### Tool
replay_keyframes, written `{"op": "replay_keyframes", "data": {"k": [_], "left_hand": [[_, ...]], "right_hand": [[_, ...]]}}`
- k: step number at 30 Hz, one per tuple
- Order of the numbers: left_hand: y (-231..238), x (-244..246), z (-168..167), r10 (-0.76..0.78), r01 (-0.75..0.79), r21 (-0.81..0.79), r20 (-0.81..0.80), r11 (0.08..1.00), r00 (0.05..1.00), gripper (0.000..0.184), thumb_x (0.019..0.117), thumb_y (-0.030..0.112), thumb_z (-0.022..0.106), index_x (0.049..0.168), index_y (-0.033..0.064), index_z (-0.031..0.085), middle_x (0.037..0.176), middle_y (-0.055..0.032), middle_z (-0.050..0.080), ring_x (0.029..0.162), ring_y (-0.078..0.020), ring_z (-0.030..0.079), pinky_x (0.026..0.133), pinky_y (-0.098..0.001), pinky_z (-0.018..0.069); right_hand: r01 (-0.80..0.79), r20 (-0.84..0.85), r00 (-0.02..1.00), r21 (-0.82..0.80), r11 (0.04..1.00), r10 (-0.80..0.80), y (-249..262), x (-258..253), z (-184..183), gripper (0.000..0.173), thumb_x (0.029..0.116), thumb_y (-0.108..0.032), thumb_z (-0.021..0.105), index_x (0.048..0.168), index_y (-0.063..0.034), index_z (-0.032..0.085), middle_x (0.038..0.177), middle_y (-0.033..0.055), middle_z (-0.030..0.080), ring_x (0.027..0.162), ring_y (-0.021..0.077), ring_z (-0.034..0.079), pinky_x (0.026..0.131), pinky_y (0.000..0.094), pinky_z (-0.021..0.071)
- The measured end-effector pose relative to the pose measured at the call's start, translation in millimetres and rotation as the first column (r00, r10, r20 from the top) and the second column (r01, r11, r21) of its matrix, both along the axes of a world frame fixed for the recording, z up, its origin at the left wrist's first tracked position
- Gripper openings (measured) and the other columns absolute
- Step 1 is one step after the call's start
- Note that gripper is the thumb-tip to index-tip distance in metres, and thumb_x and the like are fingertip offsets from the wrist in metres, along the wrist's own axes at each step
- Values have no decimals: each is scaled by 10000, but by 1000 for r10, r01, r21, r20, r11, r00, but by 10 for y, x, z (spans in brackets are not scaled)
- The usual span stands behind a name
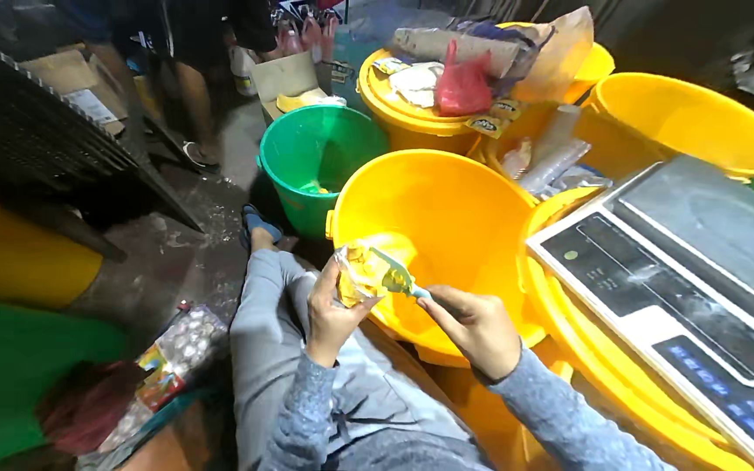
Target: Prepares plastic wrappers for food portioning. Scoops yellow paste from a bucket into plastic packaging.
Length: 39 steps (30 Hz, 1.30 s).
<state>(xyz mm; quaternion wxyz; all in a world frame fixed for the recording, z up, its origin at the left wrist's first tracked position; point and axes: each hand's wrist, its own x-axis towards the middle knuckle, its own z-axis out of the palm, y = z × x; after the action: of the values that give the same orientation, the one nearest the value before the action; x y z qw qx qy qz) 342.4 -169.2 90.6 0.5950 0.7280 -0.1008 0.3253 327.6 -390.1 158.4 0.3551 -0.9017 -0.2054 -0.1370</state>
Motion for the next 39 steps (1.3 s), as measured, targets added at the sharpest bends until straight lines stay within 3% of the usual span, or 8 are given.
{"op": "replay_keyframes", "data": {"k": [5, 8, 13, 15, 20, 30, 34, 39], "left_hand": [[-25, 56, -68, -56, 56, -39, -10, 998, 998, 813, 720, 323, 906, 1298, -143, 573, 1280, -179, 669, 1190, -144, 651, 1045, -309, 538], [-96, 67, -74, -88, 72, -232, -57, 970, 995, 804, 722, 257, 884, 1307, -172, 537, 1258, -154, 676, 1157, -102, 655, 1027, -280, 539], [52, 114, 44, -239, 90, -559, -199, 825, 950, 536, 804, 40, 735, 1295, -67, 547, 1088, 31, 722, 968, -30, 690, 877, -256, 589], [179, 121, 72, -302, 134, -539, -237, 832, 924, 548, 784, 22, 750, 1289, -76, 560, 1089, -4, 727, 966, -61, 700, 884, -277, 596], [117, 31, 196, -358, 198, -444, -312, 874, 880, 575, 724, 27, 801, 1242, -102, 587, 1081, -46, 734, 974, -65, 706, 896, -256, 595], [68, -96, 102, -529, 182, -744, -260, 643, 808, 825, 741, 339, 885, 1347, -74, 506, 1147, -31, 715, 1000, -120, 709, 873, -339, 611], [68, -95, 23, -502, 205, -701, -248, 684, 828, 697, 766, 344, 861, 1271, -52, 589, 1110, 2, 736, 997, -88, 708, 891, -304, 596], [97, -23, -76, -386, 228, -521, -217, 822, 897, 697, 777, 336, 851, 1238, -120, 595, 1091, -34, 744, 980, -77, 713, 894, -284, 597]], "right_hand": [[46, 151, 988, -202, 978, -15, 95, -93, 7, 309, 1008, -319, 563, 920, -90, 750, 613, 28, 647, 497, 163, 614, 436, 355, 486], [49, 194, 981, -254, 966, 1, 103, -176, 18, 291, 1002, -303, 561, 889, -98, 734, 588, 21, 626, 479, 167, 602, 421, 346, 465], [-73, -25, 997, -114, 991, 71, -334, -38, 219, 317, 989, -396, 597, 964, -146, 791, 753, -25, 727, 623, 71, 661, 560, 309, 566], [-72, 110, 990, -125, 989, 86, -526, 130, 353, 279, 994, -371, 626, 1018, -156, 803, 796, 13, 737, 677, 102, 669, 628, 307, 569], [27, 547, 803, -428, 903, 236, -351, 343, 594, 209, 1029, -221, 609, 1155, -166, 767, 702, 114, 646, 559, 270, 567, 546, 412, 423], [-278, 328, 765, -609, 743, 554, -157, 509, 406, 252, 1046, -164, 503, 921, -46, 686, 499, 50, 479, 403, 226, 486, 438, 368, 398], [-401, 206, 745, -622, 672, 635, -139, 610, 406, 299, 1038, -178, 499, 797, -57, 629, 480, 37, 441, 389, 211, 469, 416, 357, 382], [-460, 105, 797, -534, 710, 595, -195, 681, 468, 315, 1016, -293, 535, 835, -98, 704, 517, 32, 537, 443, 206, 551, 437, 369, 409]]}}
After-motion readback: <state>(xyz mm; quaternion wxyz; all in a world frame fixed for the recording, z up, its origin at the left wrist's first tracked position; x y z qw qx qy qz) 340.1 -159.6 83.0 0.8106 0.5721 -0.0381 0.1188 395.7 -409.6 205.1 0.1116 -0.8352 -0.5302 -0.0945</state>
